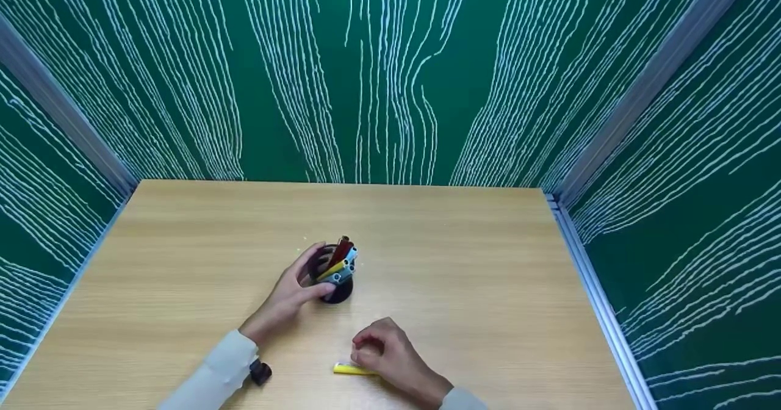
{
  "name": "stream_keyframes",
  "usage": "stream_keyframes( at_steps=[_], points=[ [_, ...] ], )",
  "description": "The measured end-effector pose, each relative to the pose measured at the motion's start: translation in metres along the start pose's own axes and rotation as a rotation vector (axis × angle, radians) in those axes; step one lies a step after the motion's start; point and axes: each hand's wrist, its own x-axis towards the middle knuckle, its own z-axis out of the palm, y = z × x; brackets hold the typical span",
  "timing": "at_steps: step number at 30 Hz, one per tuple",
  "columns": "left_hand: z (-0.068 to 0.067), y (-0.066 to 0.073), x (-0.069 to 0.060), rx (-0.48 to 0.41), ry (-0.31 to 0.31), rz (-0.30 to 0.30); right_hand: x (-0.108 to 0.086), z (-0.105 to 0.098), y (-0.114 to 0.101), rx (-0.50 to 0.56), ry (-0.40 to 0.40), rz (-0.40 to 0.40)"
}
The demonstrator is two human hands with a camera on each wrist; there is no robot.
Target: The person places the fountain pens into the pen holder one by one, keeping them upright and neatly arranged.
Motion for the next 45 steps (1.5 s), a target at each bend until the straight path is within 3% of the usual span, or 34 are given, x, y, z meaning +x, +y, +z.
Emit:
stream_keyframes(
  at_steps=[5, 15, 36, 45],
  points=[
    [0.001, 0.000, 0.000, -0.011, -0.001, -0.001, -0.004, 0.004, 0.002, -0.078, -0.029, -0.008],
    [0.000, -0.001, 0.002, -0.011, -0.003, 0.018, -0.006, 0.007, 0.010, -0.250, -0.066, -0.165],
    [0.001, 0.002, 0.000, 0.039, 0.007, -0.001, -0.008, 0.006, 0.008, -0.333, -0.089, -0.089],
    [-0.001, 0.000, -0.001, 0.050, 0.027, -0.015, -0.002, 0.003, 0.006, -0.303, -0.046, -0.149]
  ],
)
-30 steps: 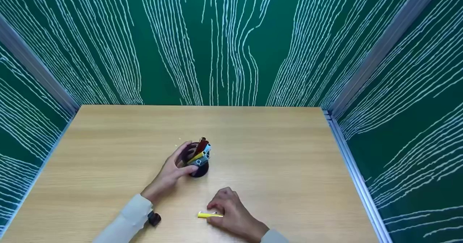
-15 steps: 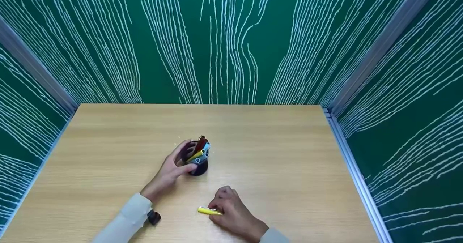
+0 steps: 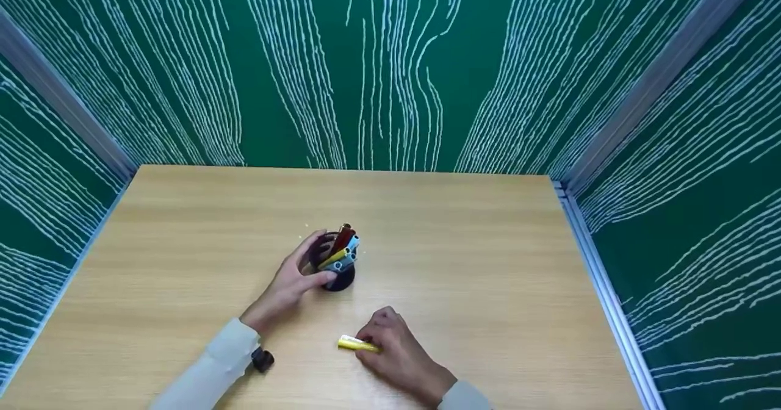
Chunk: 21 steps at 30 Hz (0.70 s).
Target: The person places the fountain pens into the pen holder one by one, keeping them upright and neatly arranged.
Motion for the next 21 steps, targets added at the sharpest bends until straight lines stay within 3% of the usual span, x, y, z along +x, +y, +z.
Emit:
stream_keyframes(
  at_steps=[7, 14, 21],
  points=[
    [0.000, 0.001, 0.000, -0.006, 0.000, -0.006, 0.009, -0.012, -0.004, 0.090, 0.073, 0.083],
    [0.001, 0.005, 0.000, 0.005, -0.003, -0.040, 0.014, -0.026, -0.006, 0.171, 0.159, 0.112],
    [0.000, 0.004, -0.001, -0.027, -0.007, -0.032, 0.020, -0.039, -0.009, 0.220, 0.216, 0.157]
  ],
)
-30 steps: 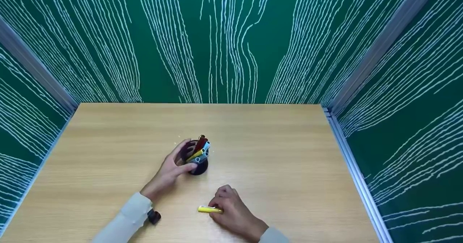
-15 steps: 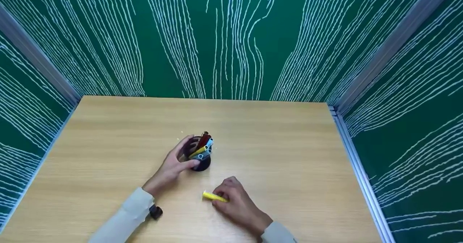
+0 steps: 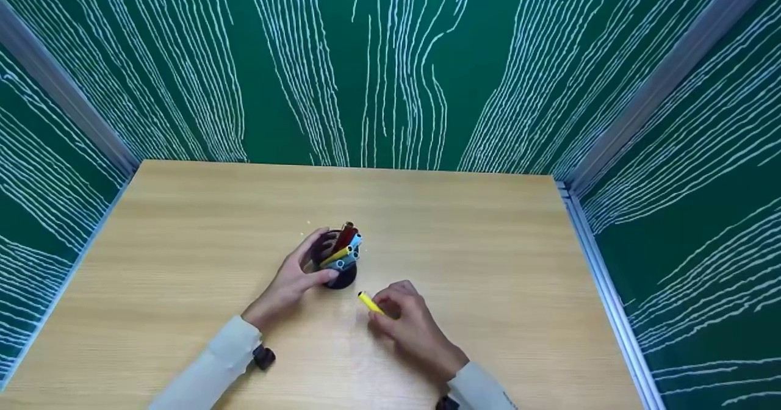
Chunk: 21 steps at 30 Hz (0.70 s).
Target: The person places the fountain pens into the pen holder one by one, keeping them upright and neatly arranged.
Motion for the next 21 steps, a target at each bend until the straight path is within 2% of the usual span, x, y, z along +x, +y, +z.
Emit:
stream_keyframes(
  at_steps=[6, 9, 15, 21],
  points=[
    [0.000, -0.001, 0.001, -0.035, -0.009, 0.029, 0.007, -0.012, -0.006, 0.038, 0.066, 0.019],
    [0.000, -0.001, 0.002, -0.056, -0.015, 0.040, 0.011, -0.018, -0.008, 0.040, 0.097, 0.002],
    [0.000, -0.002, 0.002, -0.048, -0.013, 0.017, 0.018, -0.028, -0.012, 0.015, 0.146, -0.036],
    [0.000, 0.000, 0.001, -0.028, -0.018, 0.004, 0.025, -0.035, -0.021, 0.021, 0.153, -0.036]
  ],
)
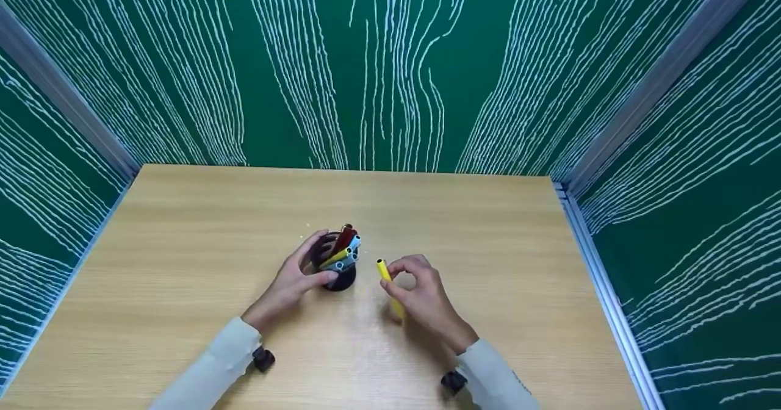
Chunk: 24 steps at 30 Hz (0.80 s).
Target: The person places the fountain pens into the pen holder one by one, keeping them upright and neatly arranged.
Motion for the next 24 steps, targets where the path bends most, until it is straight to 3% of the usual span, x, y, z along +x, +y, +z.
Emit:
stream_keyframes(
  at_steps=[12, 18, 24],
  points=[
    [0.001, 0.001, -0.001, -0.013, 0.000, 0.005, 0.020, -0.011, -0.016, -0.034, 0.065, -0.061],
    [0.001, 0.000, 0.001, -0.044, 0.001, 0.035, 0.028, -0.013, -0.027, -0.006, 0.067, -0.077],
    [0.001, 0.000, 0.001, -0.041, -0.002, 0.028, 0.035, -0.015, -0.035, 0.000, 0.072, -0.086]
  ],
)
